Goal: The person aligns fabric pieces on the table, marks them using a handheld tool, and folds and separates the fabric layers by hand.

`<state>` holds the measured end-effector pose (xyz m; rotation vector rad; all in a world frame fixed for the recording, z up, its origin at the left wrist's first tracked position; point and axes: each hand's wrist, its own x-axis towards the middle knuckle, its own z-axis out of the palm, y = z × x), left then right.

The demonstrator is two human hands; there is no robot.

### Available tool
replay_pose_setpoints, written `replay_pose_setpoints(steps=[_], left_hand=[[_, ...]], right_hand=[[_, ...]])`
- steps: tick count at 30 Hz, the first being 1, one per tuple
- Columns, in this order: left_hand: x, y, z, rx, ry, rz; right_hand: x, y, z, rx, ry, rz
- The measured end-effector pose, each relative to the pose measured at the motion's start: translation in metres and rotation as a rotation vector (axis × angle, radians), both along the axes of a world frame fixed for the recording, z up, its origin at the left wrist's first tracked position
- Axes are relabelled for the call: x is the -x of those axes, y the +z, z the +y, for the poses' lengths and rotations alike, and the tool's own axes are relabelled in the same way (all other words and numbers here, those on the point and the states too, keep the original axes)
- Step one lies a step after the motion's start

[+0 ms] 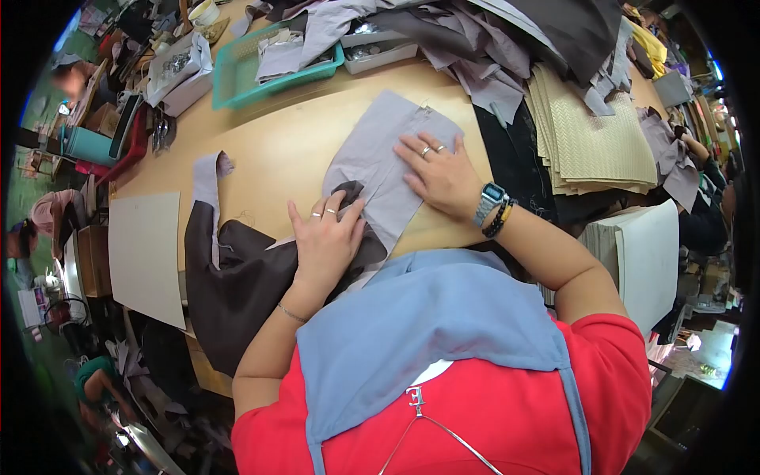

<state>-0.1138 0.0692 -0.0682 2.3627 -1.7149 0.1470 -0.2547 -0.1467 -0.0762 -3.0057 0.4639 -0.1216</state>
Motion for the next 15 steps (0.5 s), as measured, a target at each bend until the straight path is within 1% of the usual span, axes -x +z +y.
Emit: replay_pose_setpoints(steps=[5, 6, 9, 10, 13, 15], left_hand=[[0.001, -0.004, 0.001, 0.030, 0.008, 0.005], [0.001, -0.005, 0.001, 0.039, 0.009, 0.004], [0.001, -0.008, 0.002, 0.047, 0.009, -0.020], [0.001, -0.009, 0.002, 0.048, 0.009, -0.029], [0.001, -0.008, 0.002, 0.041, 0.003, -0.039], [0.002, -0.008, 0.002, 0.045, 0.009, -0.041]], right_hand=[[-0.007, -0.005, -0.045, 0.094, -0.209, 0.028], [-0.007, -0.010, -0.055, 0.081, -0.226, 0.011], [-0.009, -0.014, -0.057, 0.183, -0.219, -0.001], [-0.010, -0.011, -0.048, 0.172, -0.226, -0.014], [-0.004, 0.002, -0.006, 0.007, 0.124, -0.006], [0.005, 0.000, 0.025, -0.080, 0.362, 0.027]])
